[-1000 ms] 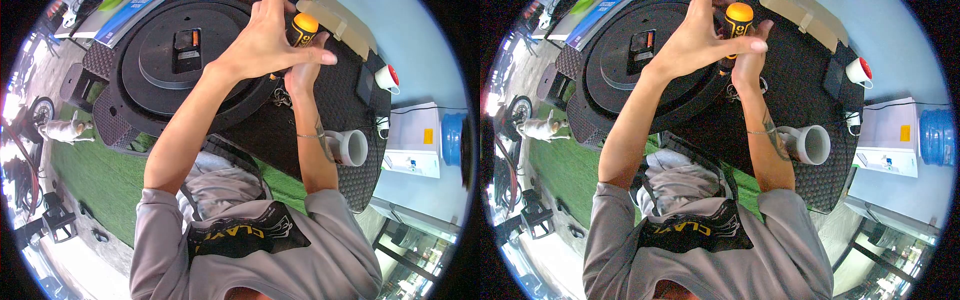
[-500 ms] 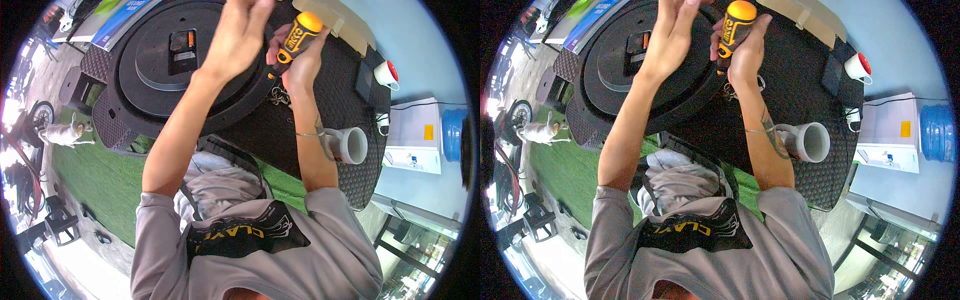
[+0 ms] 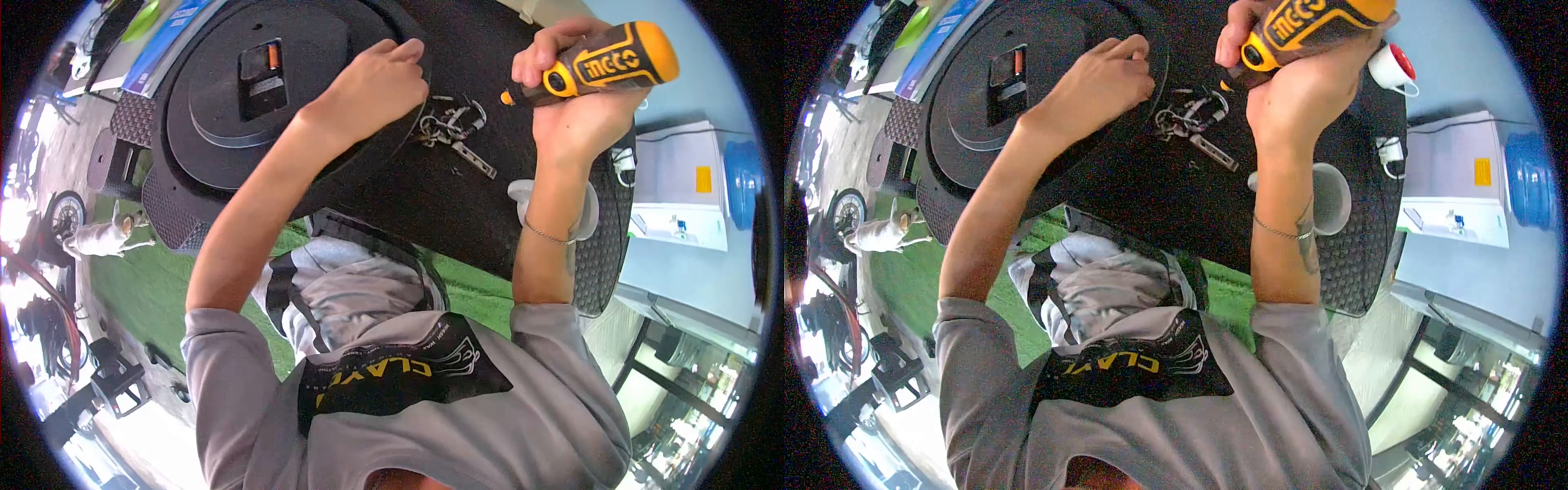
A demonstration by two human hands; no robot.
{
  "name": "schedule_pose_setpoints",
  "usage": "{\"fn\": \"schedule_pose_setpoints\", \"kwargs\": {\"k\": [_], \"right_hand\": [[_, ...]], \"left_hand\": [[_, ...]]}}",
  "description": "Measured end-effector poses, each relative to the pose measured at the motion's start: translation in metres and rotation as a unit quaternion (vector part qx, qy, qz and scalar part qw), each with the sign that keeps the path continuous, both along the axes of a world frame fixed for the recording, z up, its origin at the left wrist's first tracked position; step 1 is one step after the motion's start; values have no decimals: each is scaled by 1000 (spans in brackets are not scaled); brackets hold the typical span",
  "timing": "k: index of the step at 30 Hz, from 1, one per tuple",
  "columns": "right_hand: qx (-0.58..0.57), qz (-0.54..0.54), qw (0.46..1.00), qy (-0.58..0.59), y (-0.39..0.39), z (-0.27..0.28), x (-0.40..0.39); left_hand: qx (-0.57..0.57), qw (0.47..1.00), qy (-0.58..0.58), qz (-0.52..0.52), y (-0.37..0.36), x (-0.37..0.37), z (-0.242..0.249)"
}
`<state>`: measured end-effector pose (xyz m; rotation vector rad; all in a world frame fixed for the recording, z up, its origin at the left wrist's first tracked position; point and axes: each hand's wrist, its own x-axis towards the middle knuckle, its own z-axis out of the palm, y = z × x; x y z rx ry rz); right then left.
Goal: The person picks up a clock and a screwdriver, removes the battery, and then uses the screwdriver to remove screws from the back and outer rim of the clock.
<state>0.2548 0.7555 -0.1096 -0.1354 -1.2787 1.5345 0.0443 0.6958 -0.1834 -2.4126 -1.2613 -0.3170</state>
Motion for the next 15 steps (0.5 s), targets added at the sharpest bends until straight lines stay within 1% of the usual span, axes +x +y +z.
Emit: {"fn": "schedule_pose_setpoints", "kwargs": {"k": [2,4,5,6,7,8,10,11,13,14,15], "right_hand": [[9,8,1000,7,1,-2,8],[21,20,999,14,-4,-3,7],[18,-9,999,45,-15,-3,-2],[16,-37,996,76,-20,-2,-7],[-13,18,1000,1,-3,-7,9],[-10,20,1000,3,-3,-9,9],[-13,27,999,13,-4,-8,5],[-11,37,999,17,-3,-8,5],[-21,31,999,15,1,-10,6],[-34,25,999,11,3,-10,5],[-32,25,999,11,4,-8,2]], "left_hand": [[-2,1000,-8,-9,3,1,-3],[-57,997,-47,0,5,1,-3],[-57,997,-45,-1,5,1,-1],[-115,989,-87,18,6,1,1],[-171,976,-128,37,7,0,2],[-168,977,-127,39,9,-3,-2],[-178,967,-180,17,13,-10,-11],[-175,968,-178,19,13,-11,-7],[-205,948,-245,-14,8,-10,-2],[-203,948,-244,-15,5,-6,3],[-175,953,-247,-25,0,3,10]]}}
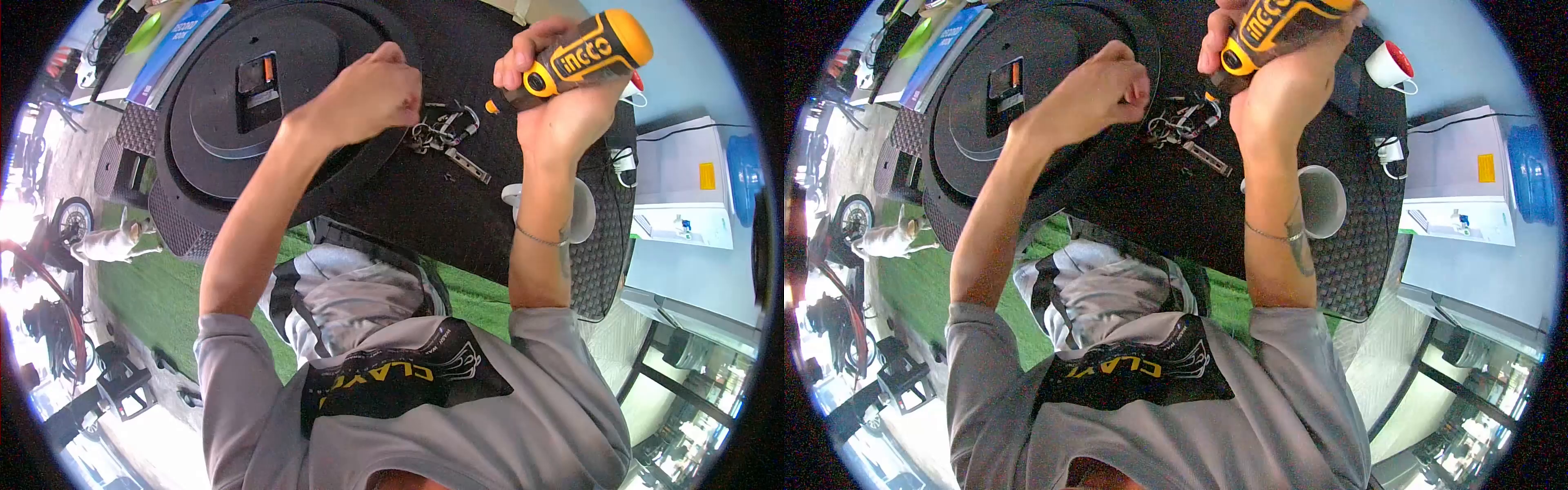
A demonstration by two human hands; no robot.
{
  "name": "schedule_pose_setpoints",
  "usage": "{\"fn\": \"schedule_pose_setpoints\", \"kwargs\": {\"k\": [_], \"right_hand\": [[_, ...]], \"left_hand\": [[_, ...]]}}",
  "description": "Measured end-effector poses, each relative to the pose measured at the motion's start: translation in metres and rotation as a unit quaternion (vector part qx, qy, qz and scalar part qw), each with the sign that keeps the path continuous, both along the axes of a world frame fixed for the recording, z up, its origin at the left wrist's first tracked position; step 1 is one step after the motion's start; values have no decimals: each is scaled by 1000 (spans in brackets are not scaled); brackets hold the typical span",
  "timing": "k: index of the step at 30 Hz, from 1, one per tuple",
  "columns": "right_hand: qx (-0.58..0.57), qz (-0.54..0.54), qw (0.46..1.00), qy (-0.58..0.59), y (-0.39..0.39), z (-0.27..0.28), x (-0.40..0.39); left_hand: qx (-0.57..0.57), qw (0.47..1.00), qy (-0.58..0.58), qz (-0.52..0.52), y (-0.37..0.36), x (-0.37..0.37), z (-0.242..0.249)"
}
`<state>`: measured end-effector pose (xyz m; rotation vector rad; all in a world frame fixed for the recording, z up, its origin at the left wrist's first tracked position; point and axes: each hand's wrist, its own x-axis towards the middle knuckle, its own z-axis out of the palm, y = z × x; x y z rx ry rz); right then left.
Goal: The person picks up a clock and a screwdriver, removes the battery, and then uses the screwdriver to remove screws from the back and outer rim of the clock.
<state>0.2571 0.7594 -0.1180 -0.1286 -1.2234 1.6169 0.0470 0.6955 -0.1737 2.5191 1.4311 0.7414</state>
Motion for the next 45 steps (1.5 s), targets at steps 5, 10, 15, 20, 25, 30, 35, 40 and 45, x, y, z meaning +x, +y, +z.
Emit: {"fn": "schedule_pose_setpoints", "kwargs": {"k": [5,10,15,20,25,30,35,40,45], "right_hand": [[-55,-248,967,16,-7,13,-54],[-47,-275,958,-63,40,-5,-94],[30,-284,955,-73,69,-15,-126],[43,-237,970,-39,97,-32,-143],[36,-267,960,-81,102,-33,-149],[39,-248,964,-91,103,-36,-149],[40,-229,969,-87,98,-38,-149],[46,-248,964,-85,103,-44,-150],[39,-248,958,-137,105,-45,-147]], "left_hand": [[124,984,125,-4,-29,54,-24],[166,971,172,15,-40,66,-56],[168,975,142,20,-44,64,-51],[105,992,56,31,-54,51,-37],[153,987,1,49,-57,33,-19],[174,980,-26,92,-49,13,-5],[199,969,-47,138,-32,-11,12],[238,953,-60,178,-3,-36,32],[259,946,-56,189,26,-48,37]]}}
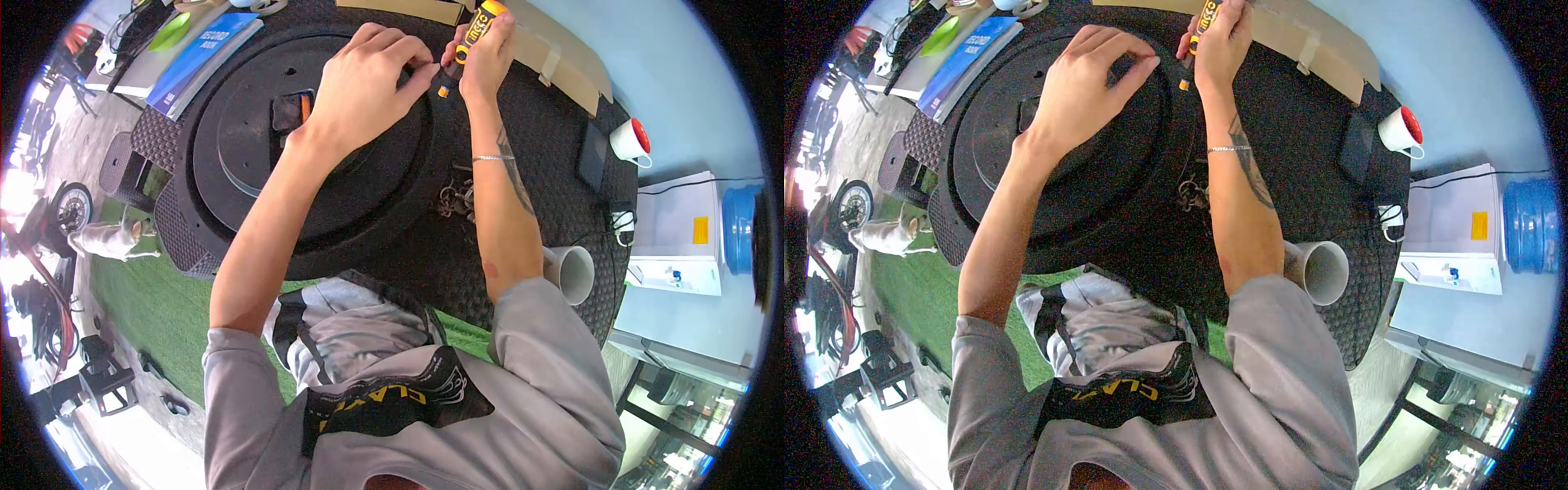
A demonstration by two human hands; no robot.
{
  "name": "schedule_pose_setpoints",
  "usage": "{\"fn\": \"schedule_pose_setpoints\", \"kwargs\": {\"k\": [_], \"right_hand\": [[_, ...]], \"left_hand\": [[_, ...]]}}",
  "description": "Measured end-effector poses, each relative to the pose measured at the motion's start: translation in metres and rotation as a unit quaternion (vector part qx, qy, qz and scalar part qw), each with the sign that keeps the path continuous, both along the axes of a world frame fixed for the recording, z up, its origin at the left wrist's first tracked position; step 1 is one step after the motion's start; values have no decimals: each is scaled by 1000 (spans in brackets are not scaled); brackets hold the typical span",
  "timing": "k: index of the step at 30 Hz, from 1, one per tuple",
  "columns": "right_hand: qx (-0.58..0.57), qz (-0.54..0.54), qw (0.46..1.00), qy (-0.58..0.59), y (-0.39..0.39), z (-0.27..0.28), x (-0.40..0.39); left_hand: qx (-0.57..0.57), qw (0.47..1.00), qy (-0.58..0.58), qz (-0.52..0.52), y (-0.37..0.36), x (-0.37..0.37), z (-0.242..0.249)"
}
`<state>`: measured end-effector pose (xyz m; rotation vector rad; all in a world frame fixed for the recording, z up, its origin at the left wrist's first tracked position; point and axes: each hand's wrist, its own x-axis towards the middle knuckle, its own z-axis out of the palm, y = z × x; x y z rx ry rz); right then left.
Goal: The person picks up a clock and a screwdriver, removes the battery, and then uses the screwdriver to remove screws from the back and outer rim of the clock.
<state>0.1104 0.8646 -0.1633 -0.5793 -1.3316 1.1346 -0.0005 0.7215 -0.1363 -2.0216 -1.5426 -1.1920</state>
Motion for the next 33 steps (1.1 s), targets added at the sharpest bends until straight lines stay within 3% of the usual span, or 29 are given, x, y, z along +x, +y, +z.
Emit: {"fn": "schedule_pose_setpoints", "kwargs": {"k": [15,23,26,28,29,30,31,32,33], "right_hand": [[-38,14,998,50,3,2,1],[13,25,999,27,8,-7,2],[76,20,997,13,16,-11,-4],[32,40,998,44,23,-16,-12],[12,39,997,58,50,-34,-14],[-7,39,997,73,48,-26,-18],[-55,72,994,63,36,-27,-10],[-54,75,994,65,25,-24,-6],[-75,119,989,51,19,-22,-2]], "left_hand": [[-26,1000,10,13,19,-1,-23],[-43,999,-5,1,21,-2,-18],[-1,998,-63,-12,37,-1,-3],[4,986,-124,-114,50,1,14],[100,978,-149,-103,63,10,15],[103,979,-147,-101,62,11,26],[-63,954,-242,-164,62,10,39],[-228,890,-327,-219,61,10,48],[-149,906,-319,-235,66,13,44]]}}
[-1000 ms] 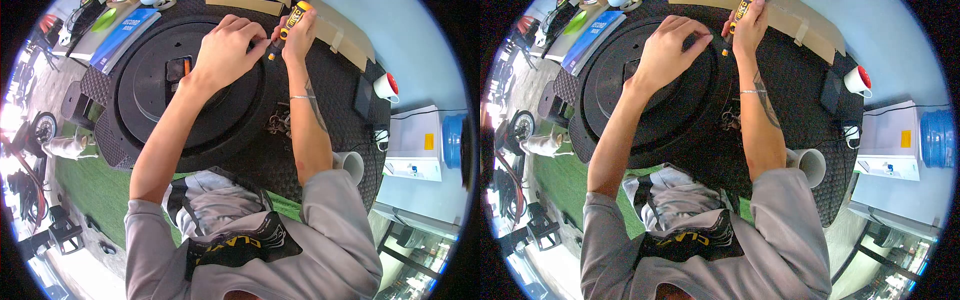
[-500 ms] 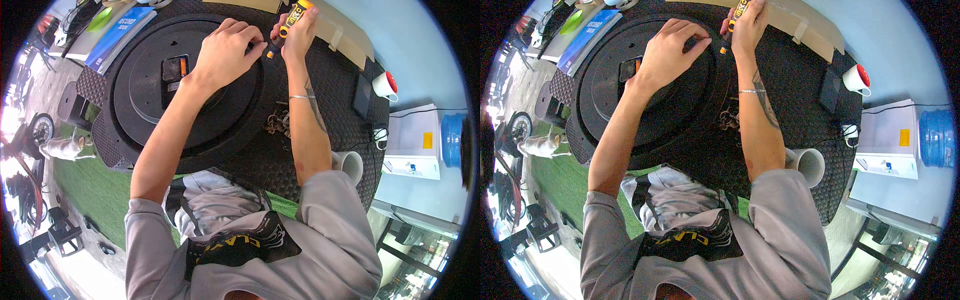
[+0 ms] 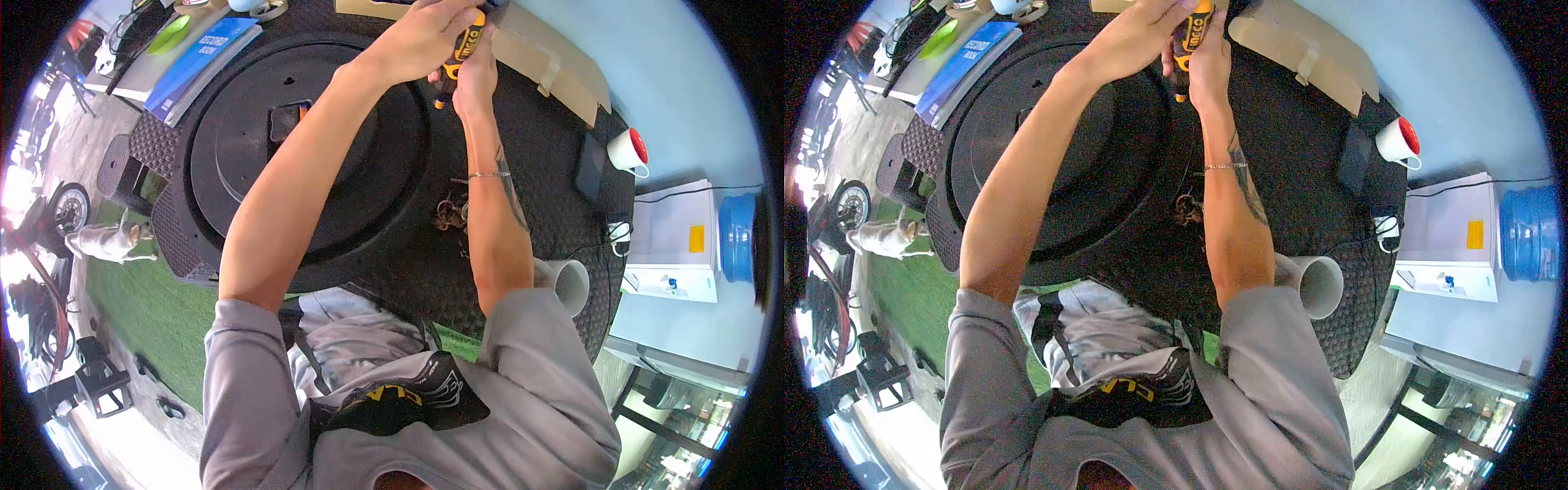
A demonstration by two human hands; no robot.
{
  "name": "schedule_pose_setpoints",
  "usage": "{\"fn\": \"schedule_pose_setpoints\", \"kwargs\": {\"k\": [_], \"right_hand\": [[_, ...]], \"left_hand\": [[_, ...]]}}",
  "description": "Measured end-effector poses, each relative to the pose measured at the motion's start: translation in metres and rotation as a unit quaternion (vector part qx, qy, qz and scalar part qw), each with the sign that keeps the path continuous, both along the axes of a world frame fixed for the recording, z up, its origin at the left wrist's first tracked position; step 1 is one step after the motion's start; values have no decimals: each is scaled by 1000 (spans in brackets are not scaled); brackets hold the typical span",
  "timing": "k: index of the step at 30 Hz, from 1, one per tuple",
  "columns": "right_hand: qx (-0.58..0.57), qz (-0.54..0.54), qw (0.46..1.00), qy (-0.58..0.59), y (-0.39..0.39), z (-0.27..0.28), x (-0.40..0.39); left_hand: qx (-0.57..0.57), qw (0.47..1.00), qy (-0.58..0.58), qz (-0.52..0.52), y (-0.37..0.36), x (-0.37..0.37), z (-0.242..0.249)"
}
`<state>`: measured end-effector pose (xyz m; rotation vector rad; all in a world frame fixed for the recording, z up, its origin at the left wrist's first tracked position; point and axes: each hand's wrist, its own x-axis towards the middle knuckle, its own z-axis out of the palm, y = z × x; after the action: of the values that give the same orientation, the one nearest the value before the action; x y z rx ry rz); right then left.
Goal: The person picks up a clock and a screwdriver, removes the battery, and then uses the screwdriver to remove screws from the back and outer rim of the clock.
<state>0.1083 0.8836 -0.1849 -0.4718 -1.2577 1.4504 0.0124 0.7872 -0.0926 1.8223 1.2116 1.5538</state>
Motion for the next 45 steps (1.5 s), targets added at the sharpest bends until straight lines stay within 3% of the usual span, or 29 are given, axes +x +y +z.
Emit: {"fn": "schedule_pose_setpoints", "kwargs": {"k": [2,4,6,7,9,11,14,17,18,19,20,23,25,27,28,29,30,31,33,35,36,37,38,39,40,41,43,44,45], "right_hand": [[13,120,993,16,1,3,5],[17,77,997,9,-2,-1,5],[24,36,999,3,9,-4,1],[-1,15,997,80,32,-13,-6],[-27,-6,987,157,35,-11,-10],[2,0,997,71,23,-11,-5],[-8,20,1000,13,12,1,1],[-53,53,997,5,13,3,5],[-58,0,998,36,9,3,-1],[-63,-54,994,68,7,4,-5],[-64,-53,994,69,13,1,-4],[-25,-10,999,45,23,-4,-1],[-44,-67,997,12,18,-6,-3],[-70,-100,992,16,9,9,-6],[-72,-86,993,38,7,10,-7],[-75,-71,993,58,6,10,-8],[-61,17,998,-25,2,12,3],[-60,18,998,-25,2,11,2],[-16,45,999,-21,-3,14,0],[-28,-2,999,-31,-6,15,0],[-21,55,998,-20,-6,16,2],[-16,111,994,-11,-5,16,5],[-5,127,992,-21,-5,16,6],[-6,126,992,-23,-7,17,7],[-11,126,992,-27,-9,18,7],[-15,127,991,-31,-12,20,6],[-29,108,993,-24,-15,21,2],[-14,98,995,-26,-17,21,0],[2,88,996,-28,-18,21,-2]], "left_hand": [[-69,997,37,3,1,-5,7],[-136,988,74,3,2,-6,7],[108,980,139,95,9,-8,-5],[109,979,140,97,12,-6,-8],[107,926,217,290,12,4,-7],[95,920,242,292,11,6,-5],[2,998,24,54,11,3,-4],[52,989,135,26,8,-1,-3],[51,989,136,28,9,-1,-2],[47,971,203,115,11,-1,0],[42,942,267,199,12,0,2],[6,936,241,256,7,10,-2],[9,950,191,248,13,5,-12],[-56,998,-23,15,5,3,-7],[31,992,112,54,2,3,-4],[30,992,113,56,3,0,-4],[62,980,162,96,7,-5,-3],[94,964,211,134,9,-8,-2],[86,971,173,139,11,-1,-3],[69,981,97,151,11,6,-6],[203,956,152,145,14,2,-4],[203,956,152,144,18,-13,5],[-57,992,29,-113,8,-27,39],[-307,879,-99,-351,3,-35,58],[-115,991,46,-50,-1,-2,19],[-114,991,46,-48,1,-1,12],[59,966,197,159,9,-5,5],[59,966,197,159,5,1,8],[46,942,237,232,-4,8,14]]}}
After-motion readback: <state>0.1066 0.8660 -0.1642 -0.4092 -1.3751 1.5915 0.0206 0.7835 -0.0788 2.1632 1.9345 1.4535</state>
